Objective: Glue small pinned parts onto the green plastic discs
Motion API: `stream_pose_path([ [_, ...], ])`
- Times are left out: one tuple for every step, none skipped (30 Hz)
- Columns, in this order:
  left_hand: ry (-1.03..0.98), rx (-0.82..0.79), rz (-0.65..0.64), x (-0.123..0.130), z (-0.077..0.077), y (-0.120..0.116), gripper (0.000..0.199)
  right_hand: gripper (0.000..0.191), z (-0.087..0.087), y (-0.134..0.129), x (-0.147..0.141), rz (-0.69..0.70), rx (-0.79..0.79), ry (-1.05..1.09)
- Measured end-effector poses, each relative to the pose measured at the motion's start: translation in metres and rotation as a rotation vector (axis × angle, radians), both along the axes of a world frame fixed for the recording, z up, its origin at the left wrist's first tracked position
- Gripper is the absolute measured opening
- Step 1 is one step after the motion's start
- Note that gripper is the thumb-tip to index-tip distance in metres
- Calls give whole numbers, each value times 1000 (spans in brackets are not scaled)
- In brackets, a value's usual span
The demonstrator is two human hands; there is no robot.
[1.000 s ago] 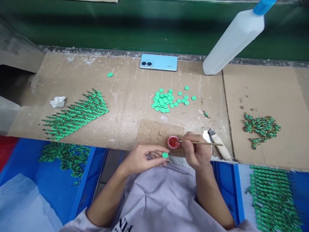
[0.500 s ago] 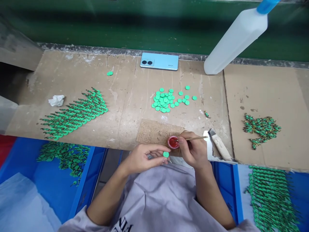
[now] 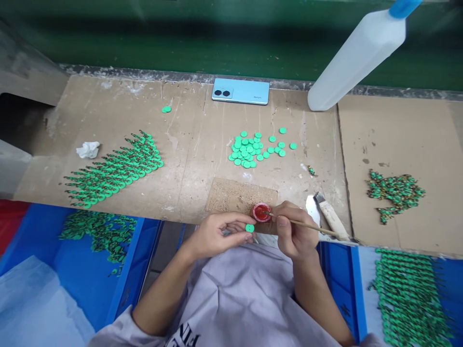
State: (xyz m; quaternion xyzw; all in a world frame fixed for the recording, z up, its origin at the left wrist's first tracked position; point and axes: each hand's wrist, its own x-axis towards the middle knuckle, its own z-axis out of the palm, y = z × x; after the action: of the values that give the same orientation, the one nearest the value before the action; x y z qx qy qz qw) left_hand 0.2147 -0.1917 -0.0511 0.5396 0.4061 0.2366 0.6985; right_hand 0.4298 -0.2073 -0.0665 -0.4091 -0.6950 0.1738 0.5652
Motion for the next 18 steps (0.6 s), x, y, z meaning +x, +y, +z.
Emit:
stream_pose_path([
  [17,17,1,1,0,0,28,11,0,1,0,-4,-4,-11],
  [29,31,2,1,1,0,28,11,1,2,0,-3,-8,-14],
  [32,42,2,2,1,0,27,10,1,2,0,3,-14,-11],
  [27,48,1,2,1,0,27,10,0,3,1,13,-20,-3],
  [18,51,1,2,1,0,28,10,0,3,1,25,-27,9],
  [10,51,2,3,0,0,28,10,0,3,1,39,-35,22],
  [5,50,3,3,0,0,28,11,-1,3,1,51,-38,35],
  [4,50,6,3,-1,0,29,11,-1,3,1,60,-42,47],
  [7,49,8,3,-1,0,29,12,-1,2,1,62,-44,58],
  [10,47,10,4,-1,0,28,12,-1,2,2,59,-44,65],
  [13,45,13,4,-2,0,29,12,-1,2,2,52,-43,67],
  [14,42,13,4,-2,0,29,12,-1,1,2,44,-43,69],
  [15,41,14,4,-2,0,29,12,-1,1,2,40,-45,69],
  [16,39,13,4,-2,0,30,12,-1,1,2,42,-50,68],
  [18,41,13,4,-2,0,30,12,0,1,2,48,-56,68],
  [21,45,13,4,-2,0,30,12,0,1,2,57,-63,69],
  [23,51,15,4,-2,0,31,13,0,1,2,65,-73,71],
  [25,55,18,5,-2,0,31,13,1,1,2,73,-83,72],
])
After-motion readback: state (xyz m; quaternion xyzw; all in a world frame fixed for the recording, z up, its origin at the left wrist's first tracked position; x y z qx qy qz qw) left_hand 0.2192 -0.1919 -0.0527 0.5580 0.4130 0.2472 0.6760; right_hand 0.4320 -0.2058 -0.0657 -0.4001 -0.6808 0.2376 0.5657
